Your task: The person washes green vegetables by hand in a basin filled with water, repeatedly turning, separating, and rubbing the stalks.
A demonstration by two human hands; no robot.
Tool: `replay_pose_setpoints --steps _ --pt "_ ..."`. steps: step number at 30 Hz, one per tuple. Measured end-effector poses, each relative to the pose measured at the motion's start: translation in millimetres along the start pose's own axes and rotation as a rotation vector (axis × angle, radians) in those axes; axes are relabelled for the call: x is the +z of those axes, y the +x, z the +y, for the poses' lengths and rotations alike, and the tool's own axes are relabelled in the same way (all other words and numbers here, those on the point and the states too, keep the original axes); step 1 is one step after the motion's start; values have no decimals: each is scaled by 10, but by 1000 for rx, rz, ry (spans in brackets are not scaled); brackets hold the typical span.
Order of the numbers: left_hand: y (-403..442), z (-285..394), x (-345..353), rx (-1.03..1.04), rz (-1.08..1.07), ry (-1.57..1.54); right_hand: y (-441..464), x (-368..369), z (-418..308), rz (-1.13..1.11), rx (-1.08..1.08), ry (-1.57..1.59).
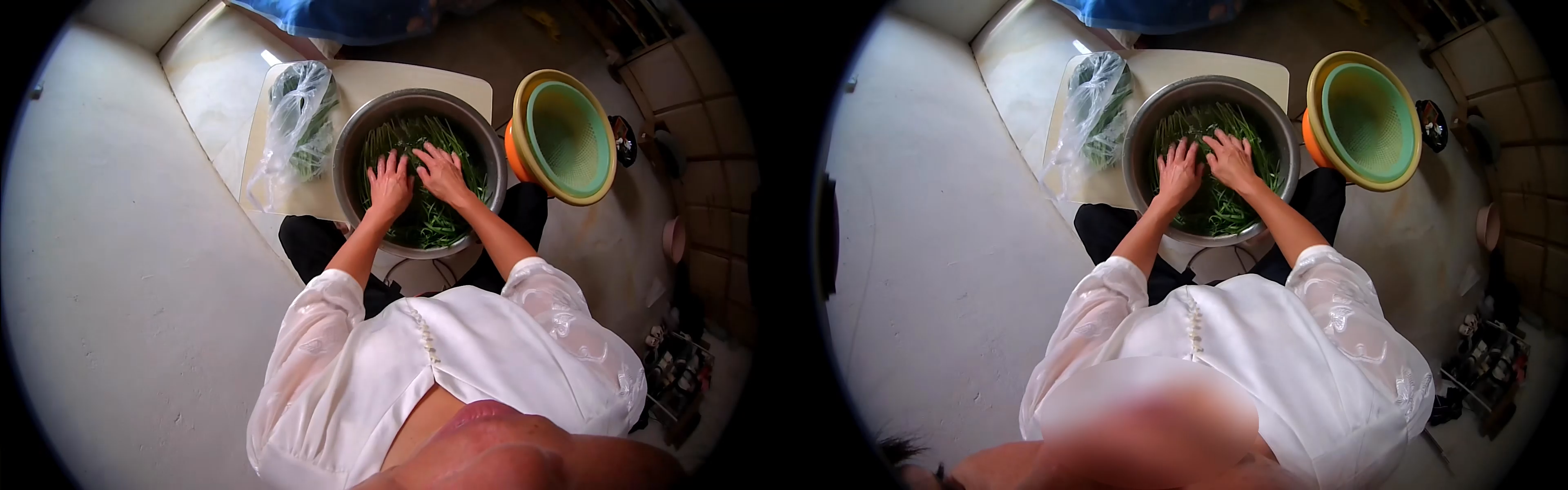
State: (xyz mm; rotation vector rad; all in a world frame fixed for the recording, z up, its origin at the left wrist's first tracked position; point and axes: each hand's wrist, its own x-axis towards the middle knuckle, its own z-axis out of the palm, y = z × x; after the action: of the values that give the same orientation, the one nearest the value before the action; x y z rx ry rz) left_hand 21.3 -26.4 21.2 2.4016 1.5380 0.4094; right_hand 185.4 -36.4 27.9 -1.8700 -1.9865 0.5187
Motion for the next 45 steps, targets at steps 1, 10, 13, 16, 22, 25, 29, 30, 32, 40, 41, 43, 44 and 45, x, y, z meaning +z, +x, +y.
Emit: replay_pose_setpoints --steps 1,10,13,16,22,25,29,30,32,40,41,43,44,45 --pt "-67 5 -21 2 2 0 -79 -41 -18 44 -32 -8" --pt "-192 34 71 -99 -93 -82 -243 88 -13 -128 54 -177" --pt "-233 -5 -93 67 -52 -131 -222 -187 9 -221 14 142" --pt "-260 -25 -436 44 107 -501 -213 -616 50 -46 -26 447" --pt "-185 -395 -160 -610 140 -695 127 -317 800 25 491 681" --pt "29 -305 -144 -1083 -138 -965 214 123 923 -156 884 1161" --pt "127 -511 393 -1014 -320 -1449 176 -284 153 -477 763 1272" --pt "121 -457 370 -1019 -314 -1448 163 -449 -98 -388 820 1117" --pt "117 -322 257 -912 -174 -1429 164 -452 -154 -381 707 994" --pt "-34 -167 -74 -816 1 -1158 91 -236 265 -35 406 618" --pt "-58 -138 -125 -815 2 -1160 86 -280 274 -48 392 576" --pt "-95 -69 -228 -741 70 -1185 62 -346 261 -27 372 545" --pt "-125 -99 -126 -739 71 -1186 48 -397 242 -11 355 517" --pt "-173 -193 107 -661 163 -1017 20 -377 236 24 344 504"
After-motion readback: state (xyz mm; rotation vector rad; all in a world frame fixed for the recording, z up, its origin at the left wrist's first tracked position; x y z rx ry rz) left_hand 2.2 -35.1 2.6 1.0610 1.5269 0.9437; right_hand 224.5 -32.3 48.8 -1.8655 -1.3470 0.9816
